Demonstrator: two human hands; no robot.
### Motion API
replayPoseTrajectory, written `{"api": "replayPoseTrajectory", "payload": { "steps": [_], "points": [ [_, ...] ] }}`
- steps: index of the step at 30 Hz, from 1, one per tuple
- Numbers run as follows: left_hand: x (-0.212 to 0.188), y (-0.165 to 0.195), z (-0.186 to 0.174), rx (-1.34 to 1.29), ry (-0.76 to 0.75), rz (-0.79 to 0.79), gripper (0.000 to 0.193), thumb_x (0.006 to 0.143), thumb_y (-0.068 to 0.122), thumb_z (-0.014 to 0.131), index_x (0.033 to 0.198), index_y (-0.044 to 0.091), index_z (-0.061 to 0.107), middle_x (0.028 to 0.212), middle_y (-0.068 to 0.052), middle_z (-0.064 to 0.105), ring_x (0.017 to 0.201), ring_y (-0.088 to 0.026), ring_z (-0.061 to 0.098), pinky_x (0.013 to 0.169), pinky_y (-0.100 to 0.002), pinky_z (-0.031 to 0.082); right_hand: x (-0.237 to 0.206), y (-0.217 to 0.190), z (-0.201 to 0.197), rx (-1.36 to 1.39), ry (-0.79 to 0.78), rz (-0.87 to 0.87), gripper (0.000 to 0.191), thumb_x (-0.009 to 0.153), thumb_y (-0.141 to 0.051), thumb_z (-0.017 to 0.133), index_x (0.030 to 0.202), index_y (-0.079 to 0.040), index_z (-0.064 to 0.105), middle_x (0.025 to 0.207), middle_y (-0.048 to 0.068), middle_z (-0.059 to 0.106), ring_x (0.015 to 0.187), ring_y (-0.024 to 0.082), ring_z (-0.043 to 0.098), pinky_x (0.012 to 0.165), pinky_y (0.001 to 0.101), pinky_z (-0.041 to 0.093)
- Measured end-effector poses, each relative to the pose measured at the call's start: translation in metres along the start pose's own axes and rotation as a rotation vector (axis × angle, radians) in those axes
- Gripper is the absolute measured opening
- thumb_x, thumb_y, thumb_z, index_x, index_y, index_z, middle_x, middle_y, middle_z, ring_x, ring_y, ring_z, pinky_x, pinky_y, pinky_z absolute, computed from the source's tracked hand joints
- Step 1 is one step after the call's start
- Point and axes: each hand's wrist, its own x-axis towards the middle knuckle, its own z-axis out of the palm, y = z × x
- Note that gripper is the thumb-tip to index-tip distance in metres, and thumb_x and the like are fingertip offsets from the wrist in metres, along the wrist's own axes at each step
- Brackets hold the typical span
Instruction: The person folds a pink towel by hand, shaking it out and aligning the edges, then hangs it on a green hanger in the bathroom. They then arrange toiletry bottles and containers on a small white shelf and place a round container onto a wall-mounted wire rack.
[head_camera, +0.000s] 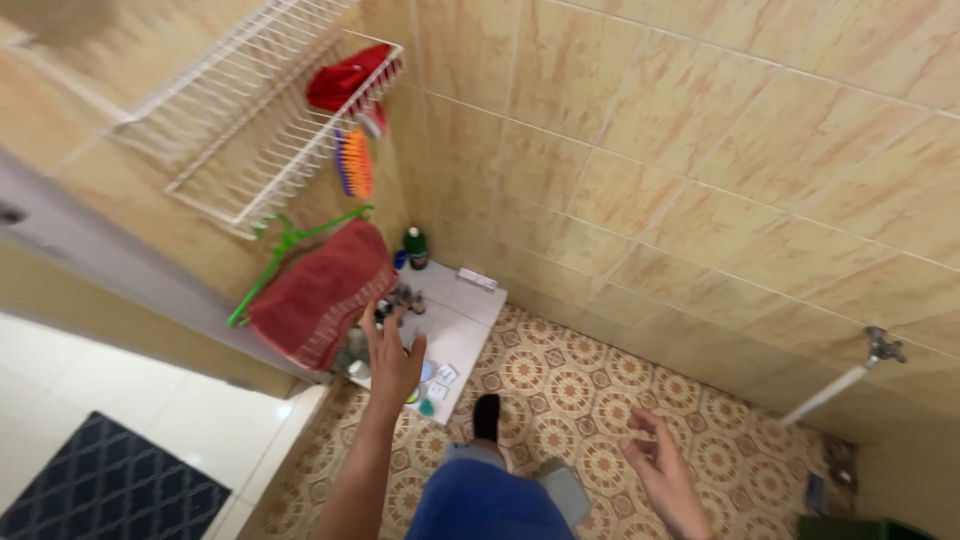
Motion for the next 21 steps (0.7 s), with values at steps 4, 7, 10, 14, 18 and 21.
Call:
{"api": "replayPoseTrajectory", "payload": {
  "steps": [4, 7, 10, 14, 18, 21],
  "points": [
    [0.107, 0.005, 0.068, -0.102, 0.1, 0.029, 0.054, 0.086, 0.004, 0.076, 0.135, 0.005, 0.054, 0.156, -0.03, 0.027, 0.136, -0.05, 0.044, 0.105, -0.049, 0.047, 0.053, -0.004, -0.024, -0.005, 0.115, 0.056, 0.059, 0.091, -0.019, 0.067, 0.146, -0.011, 0.048, 0.136, 0.011, 0.058, 0.107, 0.023, 0.065, 0.088, 0.0362, 0.055],
    [0.197, 0.011, 0.101, -0.266, 0.125, -0.047, 0.052, 0.09, 0.004, 0.072, 0.138, 0.004, 0.052, 0.157, -0.027, 0.026, 0.135, -0.047, 0.046, 0.095, -0.044, 0.051, 0.102, -0.024, -0.033, -0.052, 0.098, 0.081, 0.06, 0.089, -0.018, 0.068, 0.145, -0.012, 0.05, 0.135, 0.01, 0.059, 0.104, 0.023, 0.067, 0.085, 0.0364, 0.055],
    [0.264, 0.007, 0.126, -0.401, 0.107, -0.205, 0.049, 0.09, 0.005, 0.068, 0.136, 0.005, 0.053, 0.155, -0.02, 0.034, 0.121, -0.036, 0.056, 0.087, -0.039, 0.053, 0.15, -0.057, -0.039, -0.089, 0.073, 0.01, 0.059, 0.089, -0.019, 0.068, 0.145, -0.01, 0.05, 0.134, 0.01, 0.06, 0.104, 0.021, 0.067, 0.086, 0.035, 0.054],
    [0.306, -0.018, 0.165, -0.535, 0.036, -0.268, 0.039, 0.095, 0.009, 0.066, 0.133, 0.005, 0.056, 0.133, -0.012, 0.058, 0.101, -0.019, 0.065, 0.08, -0.032, 0.054, 0.214, -0.103, -0.033, -0.064, 0.054, 0.002, 0.055, 0.092, -0.019, 0.067, 0.143, -0.008, 0.051, 0.134, 0.008, 0.061, 0.106, 0.019, 0.066, 0.088, 0.0335, 0.054],
    [0.279, -0.038, 0.204, -0.888, 0.016, -0.403, 0.018, 0.096, 0.014, 0.068, 0.113, 0.006, 0.07, 0.102, 0.0, 0.072, 0.092, -0.011, 0.066, 0.082, -0.027, 0.054, 0.26, -0.124, -0.005, -0.173, -0.088, -0.002, 0.052, 0.092, -0.02, 0.067, 0.142, -0.009, 0.054, 0.127, 0.008, 0.065, 0.097, 0.019, 0.063, 0.086, 0.0327, 0.054],
    [0.24, -0.053, 0.189, -0.81, -0.046, -0.487, 0.017, 0.1, 0.015, 0.066, 0.112, 0.004, 0.07, 0.096, -0.003, 0.072, 0.084, -0.011, 0.064, 0.074, -0.027, 0.051, 0.295, -0.136, 0.023, -0.132, -0.259, -0.059, 0.049, 0.092, -0.019, 0.067, 0.138, -0.009, 0.055, 0.124, 0.007, 0.064, 0.1, 0.016, 0.065, 0.088, 0.0318, 0.055]
  ]
}}
